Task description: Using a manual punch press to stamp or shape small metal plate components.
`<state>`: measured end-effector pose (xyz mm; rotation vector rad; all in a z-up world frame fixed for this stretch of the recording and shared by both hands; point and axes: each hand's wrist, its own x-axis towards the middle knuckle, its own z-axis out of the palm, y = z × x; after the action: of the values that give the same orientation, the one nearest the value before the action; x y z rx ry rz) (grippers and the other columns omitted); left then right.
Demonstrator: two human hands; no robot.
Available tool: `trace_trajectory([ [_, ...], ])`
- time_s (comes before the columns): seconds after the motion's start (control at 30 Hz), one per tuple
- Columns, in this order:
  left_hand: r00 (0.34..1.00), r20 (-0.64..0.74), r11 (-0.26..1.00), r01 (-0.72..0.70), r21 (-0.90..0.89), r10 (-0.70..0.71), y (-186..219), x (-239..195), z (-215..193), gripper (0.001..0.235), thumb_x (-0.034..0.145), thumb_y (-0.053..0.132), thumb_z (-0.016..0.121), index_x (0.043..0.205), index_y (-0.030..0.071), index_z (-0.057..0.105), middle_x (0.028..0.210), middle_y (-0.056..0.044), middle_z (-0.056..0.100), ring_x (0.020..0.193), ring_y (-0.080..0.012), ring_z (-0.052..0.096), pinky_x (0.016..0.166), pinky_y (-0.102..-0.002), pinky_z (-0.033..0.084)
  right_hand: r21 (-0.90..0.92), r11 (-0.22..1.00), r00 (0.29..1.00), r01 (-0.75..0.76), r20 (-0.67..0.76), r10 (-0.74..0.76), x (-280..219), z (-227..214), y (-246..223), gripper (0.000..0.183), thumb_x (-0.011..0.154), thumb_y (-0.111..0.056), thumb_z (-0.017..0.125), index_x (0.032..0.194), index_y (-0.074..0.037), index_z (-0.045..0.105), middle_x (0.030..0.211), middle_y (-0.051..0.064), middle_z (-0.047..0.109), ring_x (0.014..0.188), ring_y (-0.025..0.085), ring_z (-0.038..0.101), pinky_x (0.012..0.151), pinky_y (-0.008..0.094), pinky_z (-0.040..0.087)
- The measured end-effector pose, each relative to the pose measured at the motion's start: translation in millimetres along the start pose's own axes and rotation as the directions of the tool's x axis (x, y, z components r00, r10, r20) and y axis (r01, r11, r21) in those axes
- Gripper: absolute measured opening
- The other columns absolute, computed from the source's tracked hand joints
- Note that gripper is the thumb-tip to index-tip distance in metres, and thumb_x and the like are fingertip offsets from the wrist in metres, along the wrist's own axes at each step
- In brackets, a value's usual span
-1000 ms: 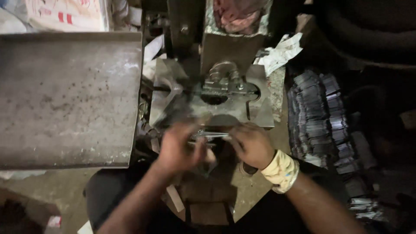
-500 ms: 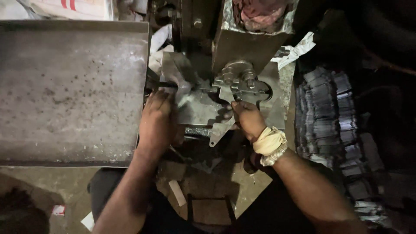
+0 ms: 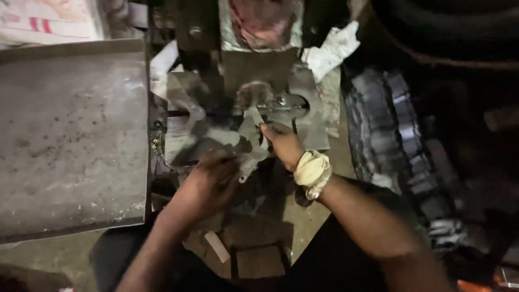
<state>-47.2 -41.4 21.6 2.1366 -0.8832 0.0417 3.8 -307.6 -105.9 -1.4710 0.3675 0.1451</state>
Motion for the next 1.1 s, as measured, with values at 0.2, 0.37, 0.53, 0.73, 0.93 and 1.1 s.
trace_trajectory([
  [0.2, 0.952, 0.254, 0.905, 0.05, 0.422, -0.171, -37.8, 19.6, 73.8, 0.085, 0.071, 0.0, 0.066, 0.155, 0.009, 0.052, 0.13, -0.026, 0.057, 0.126, -0.0462, 0.051, 0.115, -0.058, 0.031, -0.349, 0.92, 0.984, 0.176, 0.059, -0.166, -30.7, -33.8, -15.1, 0.019, 0.098, -0.02, 0.067, 0.099, -0.003, 0.074, 0.084, 0.004, 0.072, 0.073, 0.015, 0.064, 0.067, 0.03, 0.052],
  [0.37, 0.987, -0.025, 0.923, -0.14, 0.359, 0.159, -40.0, 5.6, 100.8, 0.047, 0.096, 0.021, 0.06, 0.138, -0.001, 0.056, 0.14, -0.023, 0.056, 0.129, -0.039, 0.051, 0.118, -0.051, 0.033, -0.667, 0.554, 0.771, 0.499, 0.05, -0.635, -53.5, -87.9, -43.9, 0.013, 0.094, -0.008, 0.067, 0.105, -0.003, 0.074, 0.096, 0.015, 0.076, 0.082, 0.023, 0.074, 0.073, 0.033, 0.057],
  [0.53, 0.932, -0.06, 0.774, -0.259, 0.577, 0.357, -47.5, 8.0, 112.5, 0.05, 0.094, 0.017, 0.06, 0.139, -0.005, 0.055, 0.14, -0.019, 0.059, 0.127, -0.0367, 0.055, 0.114, -0.05, 0.039, -0.846, 0.509, 0.818, 0.162, -0.173, -0.548, -12.3, -105.5, -79.5, 0.02, 0.096, -0.022, 0.079, 0.104, -0.004, 0.08, 0.094, 0.021, 0.076, 0.083, 0.034, 0.073, 0.073, 0.04, 0.055],
  [0.73, 0.979, -0.102, 0.944, -0.138, 0.299, 0.175, -28.3, 12.6, 94.6, 0.046, 0.094, 0.009, 0.066, 0.137, -0.005, 0.06, 0.118, -0.021, 0.059, 0.111, -0.0391, 0.057, 0.103, -0.049, 0.048, -0.677, 0.721, 0.836, 0.148, -0.305, -0.457, 33.1, -92.1, -65.8, 0.028, 0.089, -0.033, 0.074, 0.107, -0.013, 0.079, 0.096, 0.017, 0.078, 0.086, 0.033, 0.077, 0.08, 0.042, 0.058],
  [0.93, 0.973, -0.165, 0.964, -0.118, 0.237, 0.16, -26.2, 14.2, 91.8, 0.043, 0.094, 0.008, 0.065, 0.135, -0.004, 0.062, 0.122, -0.019, 0.061, 0.115, -0.0361, 0.058, 0.105, -0.045, 0.049, -0.938, 0.345, 0.638, 0.037, -0.244, -0.73, -12.9, -66.7, -87.9, 0.025, 0.086, -0.027, 0.085, 0.105, -0.011, 0.082, 0.118, 0.026, 0.061, 0.109, 0.046, 0.053, 0.091, 0.054, 0.043],
  [1.1, 0.946, -0.132, 0.847, -0.198, 0.493, 0.297, -34.5, 11.3, 96.4, 0.047, 0.096, 0.015, 0.069, 0.138, -0.004, 0.062, 0.123, -0.018, 0.062, 0.117, -0.0322, 0.059, 0.109, -0.048, 0.047, -0.819, 0.421, 0.787, 0.39, 0.058, -0.615, -74.4, -37.2, -85.1, 0.023, 0.097, -0.015, 0.068, 0.119, -0.017, 0.072, 0.129, 0.016, 0.063, 0.124, 0.036, 0.06, 0.106, 0.044, 0.05],
])
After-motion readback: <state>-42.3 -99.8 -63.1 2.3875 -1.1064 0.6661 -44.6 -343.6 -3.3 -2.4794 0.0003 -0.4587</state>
